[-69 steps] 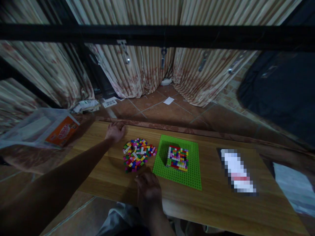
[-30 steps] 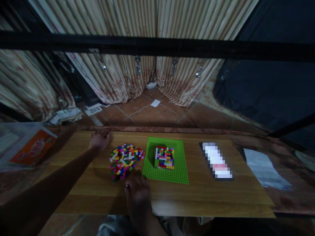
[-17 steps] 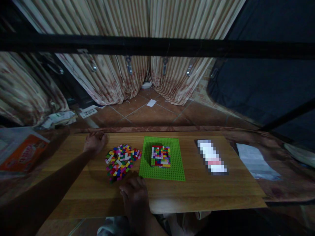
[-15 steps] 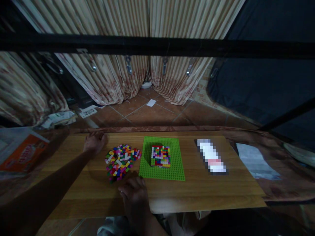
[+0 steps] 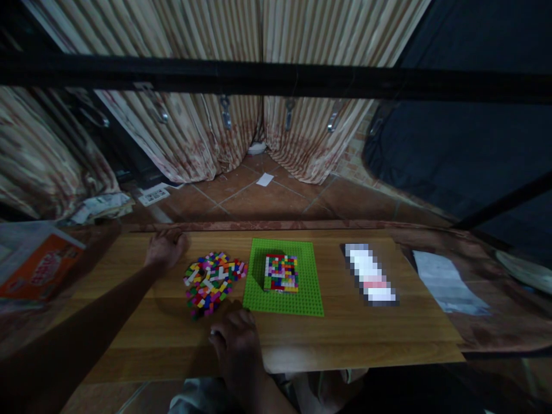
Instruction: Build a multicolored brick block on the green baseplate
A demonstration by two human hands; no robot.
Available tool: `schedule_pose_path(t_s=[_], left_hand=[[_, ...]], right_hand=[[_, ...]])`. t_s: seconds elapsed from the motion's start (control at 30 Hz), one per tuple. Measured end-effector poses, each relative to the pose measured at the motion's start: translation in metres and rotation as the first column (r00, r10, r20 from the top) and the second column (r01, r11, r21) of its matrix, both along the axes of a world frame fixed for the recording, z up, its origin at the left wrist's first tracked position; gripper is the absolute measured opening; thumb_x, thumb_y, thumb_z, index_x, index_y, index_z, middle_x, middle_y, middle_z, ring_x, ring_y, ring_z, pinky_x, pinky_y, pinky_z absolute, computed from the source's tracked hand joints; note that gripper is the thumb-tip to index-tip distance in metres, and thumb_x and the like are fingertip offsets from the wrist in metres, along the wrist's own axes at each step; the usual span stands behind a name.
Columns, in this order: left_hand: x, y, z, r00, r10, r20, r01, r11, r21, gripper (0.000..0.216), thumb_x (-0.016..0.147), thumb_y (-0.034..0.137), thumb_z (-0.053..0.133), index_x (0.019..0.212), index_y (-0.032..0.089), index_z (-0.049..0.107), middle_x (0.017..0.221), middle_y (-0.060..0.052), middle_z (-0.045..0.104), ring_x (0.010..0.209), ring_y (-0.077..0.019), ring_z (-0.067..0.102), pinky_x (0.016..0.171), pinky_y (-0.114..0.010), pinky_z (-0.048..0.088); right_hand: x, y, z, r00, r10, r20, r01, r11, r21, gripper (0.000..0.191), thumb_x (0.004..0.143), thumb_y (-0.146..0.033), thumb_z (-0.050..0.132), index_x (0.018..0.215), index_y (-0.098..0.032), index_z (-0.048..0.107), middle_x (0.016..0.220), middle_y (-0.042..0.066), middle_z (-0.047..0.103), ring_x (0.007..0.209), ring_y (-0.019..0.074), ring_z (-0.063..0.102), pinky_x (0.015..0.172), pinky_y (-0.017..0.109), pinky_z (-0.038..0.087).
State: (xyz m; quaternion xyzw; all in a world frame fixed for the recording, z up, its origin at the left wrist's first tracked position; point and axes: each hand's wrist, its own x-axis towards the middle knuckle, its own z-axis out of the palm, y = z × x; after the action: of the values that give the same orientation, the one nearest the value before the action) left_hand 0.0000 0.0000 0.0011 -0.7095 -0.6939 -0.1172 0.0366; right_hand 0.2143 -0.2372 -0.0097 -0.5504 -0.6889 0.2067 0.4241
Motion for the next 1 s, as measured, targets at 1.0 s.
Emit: schedule_pose_path(t_s=[1.0], left_hand=[[-0.0018, 0.0011, -0.0016, 1.0, -0.01, 0.018, 0.01, 1.0, -0.009, 0.043, 0.091, 0.038, 0.037, 0.114, 0.014, 0.064, 0.125, -0.015, 0.064, 0.119, -0.0331, 0.052, 0.102, -0.047, 0.038]], right_hand=[[0.005, -0.0006, -0.0001, 0.994, 0.044, -0.103, -0.044, 0.999, 0.007, 0.013, 0.084, -0.01, 0.065, 0.087, -0.022, 0.069, 0.08, 0.001, 0.069, 0.076, 0.0179, 0.06, 0.071, 0.031, 0.046]])
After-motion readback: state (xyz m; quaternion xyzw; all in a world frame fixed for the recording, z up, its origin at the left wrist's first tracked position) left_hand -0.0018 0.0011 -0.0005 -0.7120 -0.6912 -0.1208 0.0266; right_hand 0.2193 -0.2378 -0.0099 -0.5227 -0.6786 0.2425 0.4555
